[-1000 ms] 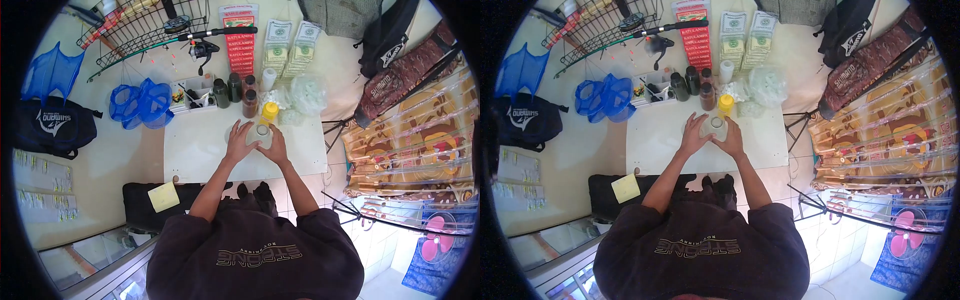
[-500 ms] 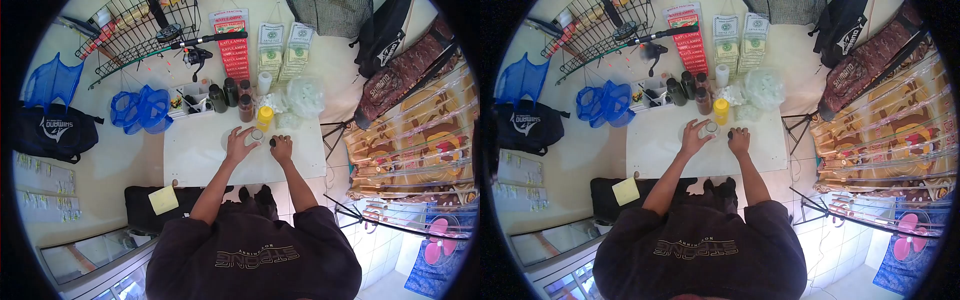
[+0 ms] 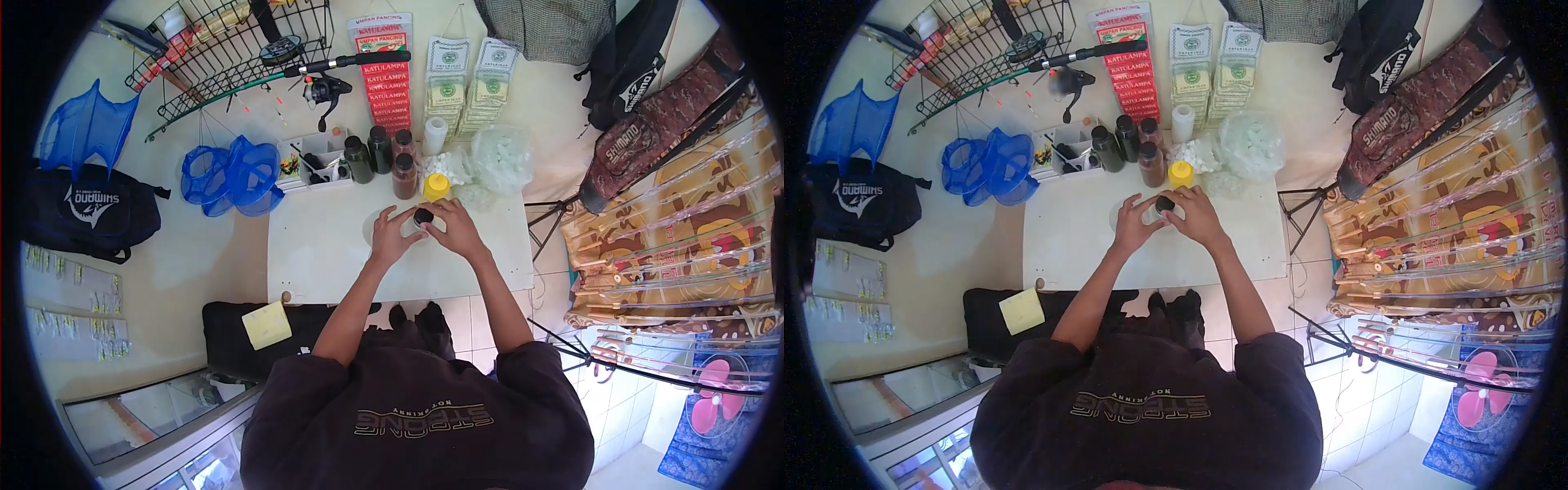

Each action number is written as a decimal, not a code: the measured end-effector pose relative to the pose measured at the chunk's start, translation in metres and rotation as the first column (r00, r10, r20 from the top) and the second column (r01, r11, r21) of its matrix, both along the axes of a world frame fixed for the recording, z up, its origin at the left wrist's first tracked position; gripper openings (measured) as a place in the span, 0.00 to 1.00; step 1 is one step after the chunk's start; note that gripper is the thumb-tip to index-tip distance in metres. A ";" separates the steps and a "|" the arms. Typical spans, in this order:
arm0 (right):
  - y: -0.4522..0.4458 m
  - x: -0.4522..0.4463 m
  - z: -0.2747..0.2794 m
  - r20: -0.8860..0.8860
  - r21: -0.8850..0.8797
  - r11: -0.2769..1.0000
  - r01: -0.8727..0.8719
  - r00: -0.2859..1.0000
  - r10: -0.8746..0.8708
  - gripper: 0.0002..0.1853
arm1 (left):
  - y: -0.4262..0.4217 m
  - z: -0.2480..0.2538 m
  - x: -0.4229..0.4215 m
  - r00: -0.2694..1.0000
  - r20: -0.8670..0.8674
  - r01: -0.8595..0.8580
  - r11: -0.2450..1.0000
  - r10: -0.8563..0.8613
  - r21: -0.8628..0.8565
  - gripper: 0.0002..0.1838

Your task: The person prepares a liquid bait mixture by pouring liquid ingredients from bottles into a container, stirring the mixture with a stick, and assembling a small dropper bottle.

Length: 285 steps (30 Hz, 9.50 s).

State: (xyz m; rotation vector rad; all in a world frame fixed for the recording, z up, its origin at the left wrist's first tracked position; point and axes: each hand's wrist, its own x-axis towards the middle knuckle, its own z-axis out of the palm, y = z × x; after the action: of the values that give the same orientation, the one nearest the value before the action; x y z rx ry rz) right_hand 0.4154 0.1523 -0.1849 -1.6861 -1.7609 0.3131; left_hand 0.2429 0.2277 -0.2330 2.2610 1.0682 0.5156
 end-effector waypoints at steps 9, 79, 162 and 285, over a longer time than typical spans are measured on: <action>0.019 0.002 0.022 0.361 -0.223 0.971 -0.085 0.918 0.163 0.23 | 0.005 -0.013 -0.001 1.000 -0.001 -0.009 1.000 0.009 0.020 0.38; 0.024 -0.003 0.020 0.482 -0.236 0.953 -0.192 0.828 0.286 0.24 | 0.000 -0.022 0.000 0.999 0.013 -0.050 0.998 0.049 0.047 0.38; 0.136 -0.081 -0.016 0.297 0.081 0.965 0.248 0.919 -0.260 0.23 | 0.048 -0.010 -0.076 0.886 -0.446 0.099 0.991 -0.129 -0.091 0.64; 0.001 0.008 0.014 -0.299 -0.121 0.992 0.045 0.951 -0.079 0.03 | 0.019 -0.007 -0.096 0.903 -0.429 0.076 0.980 0.010 0.184 0.30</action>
State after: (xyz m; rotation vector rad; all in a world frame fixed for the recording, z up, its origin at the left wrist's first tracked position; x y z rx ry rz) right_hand 0.4230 0.1538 -0.1711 -1.6659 -1.4840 0.6198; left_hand 0.1469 0.2464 -0.2404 2.6411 1.2280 0.1071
